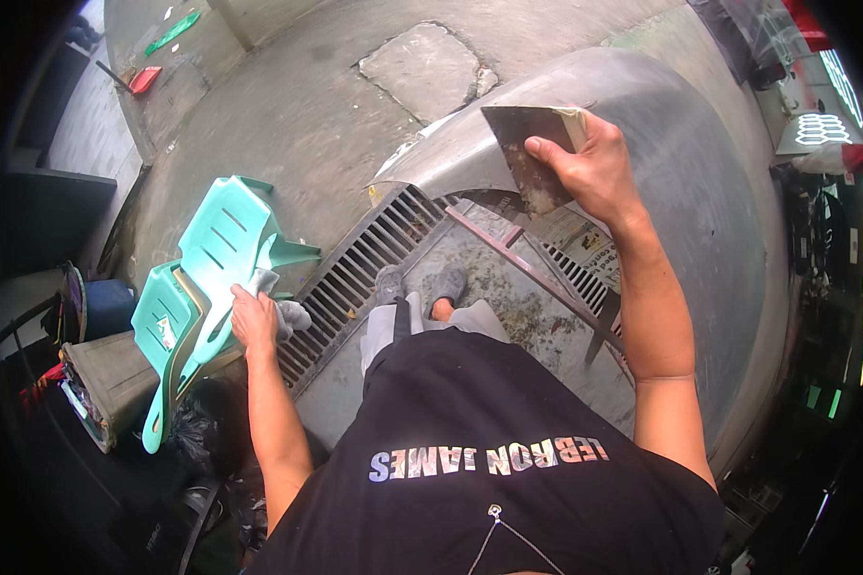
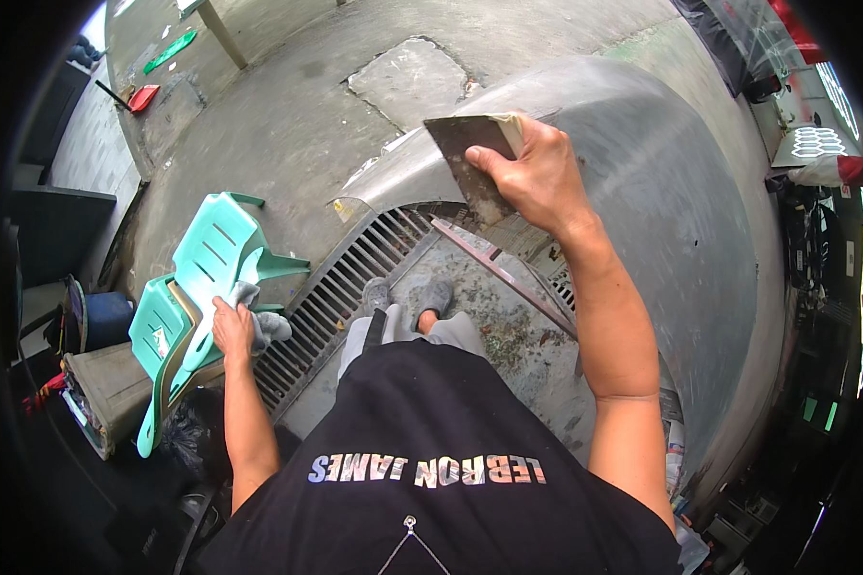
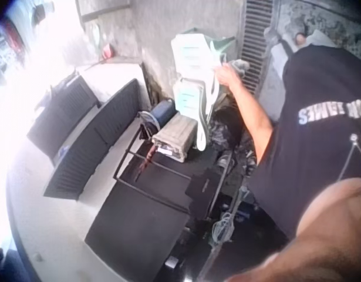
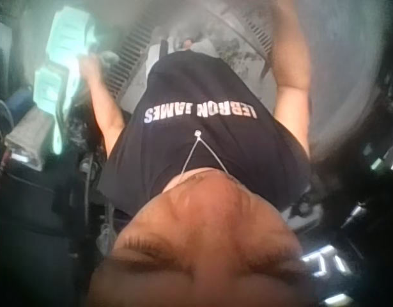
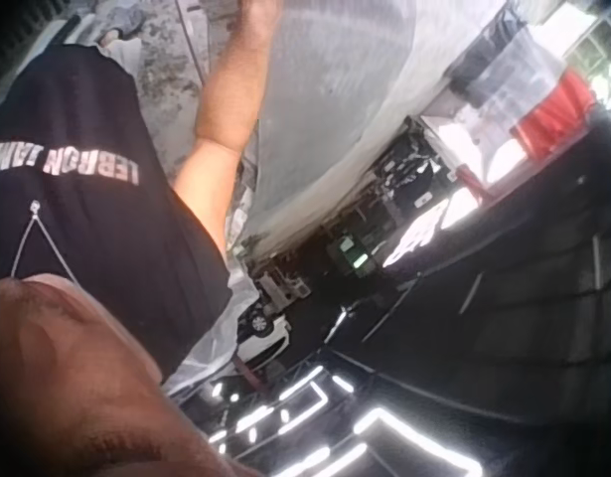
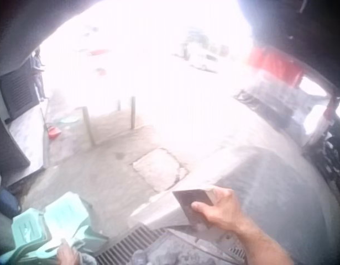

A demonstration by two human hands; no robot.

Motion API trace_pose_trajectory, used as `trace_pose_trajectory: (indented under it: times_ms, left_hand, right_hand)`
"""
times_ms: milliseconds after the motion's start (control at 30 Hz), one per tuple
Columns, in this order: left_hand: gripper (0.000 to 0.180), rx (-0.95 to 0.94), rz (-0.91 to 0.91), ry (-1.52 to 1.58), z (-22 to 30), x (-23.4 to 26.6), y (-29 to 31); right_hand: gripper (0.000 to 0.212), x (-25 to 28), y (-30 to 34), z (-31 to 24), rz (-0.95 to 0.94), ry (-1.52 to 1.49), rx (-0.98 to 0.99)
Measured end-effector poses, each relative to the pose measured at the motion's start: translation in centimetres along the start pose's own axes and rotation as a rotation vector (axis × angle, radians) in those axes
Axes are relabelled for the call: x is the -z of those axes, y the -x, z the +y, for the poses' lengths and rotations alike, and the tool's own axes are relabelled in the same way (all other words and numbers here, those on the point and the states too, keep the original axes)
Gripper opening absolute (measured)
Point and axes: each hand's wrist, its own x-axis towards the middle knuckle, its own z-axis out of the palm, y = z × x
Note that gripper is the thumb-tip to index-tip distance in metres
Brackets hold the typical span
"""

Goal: The person sands a large curved car body panel with a sanding block, moving it across the surface in repeated strokes. The person occasionally wipes the surface with a cloth. The work is performed in a workshop or garage area with a concrete floor and green plastic chairs nearby.

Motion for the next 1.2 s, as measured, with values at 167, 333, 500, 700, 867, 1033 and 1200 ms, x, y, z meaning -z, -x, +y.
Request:
trace_pose_trajectory:
  times_ms: [167, 333, 500, 700, 867, 1033, 1200]
  left_hand:
    - [0.04, 0.014, 0.002, -0.003, 0.3, -0.1, -0.1]
    - [0.041, 0.022, 0.0, -0.017, 0.4, -0.2, -0.2]
    - [0.041, 0.003, 0.01, -0.022, 0.3, -0.4, -0.2]
    - [0.04, 0.029, -0.002, -0.017, 0.4, -0.4, -0.2]
    - [0.039, 0.035, 0.004, -0.006, 0.0, -0.8, -0.1]
    - [0.042, 0.042, -0.012, -0.014, 0.8, -0.1, -0.4]
    - [0.043, 0.018, 0.003, -0.028, -0.9, -1.1, -0.4]
  right_hand:
    - [0.021, -1.3, 0.3, 0.8, -0.081, 0.217, 0.112]
    - [0.022, -1.8, 0.2, 0.3, -0.121, 0.247, 0.096]
    - [0.025, -0.9, 0.1, 1.2, -0.038, 0.079, 0.037]
    - [0.026, -0.7, -1.0, 0.9, -0.017, 0.03, -0.022]
    - [0.028, -2.8, 0.4, 0.1, -0.094, 0.266, 0.171]
    - [0.027, -3.4, 0.3, 1.0, -0.141, 0.187, 0.028]
    - [0.025, -1.8, 3.0, 0.5, 0.078, -0.051, 0.023]
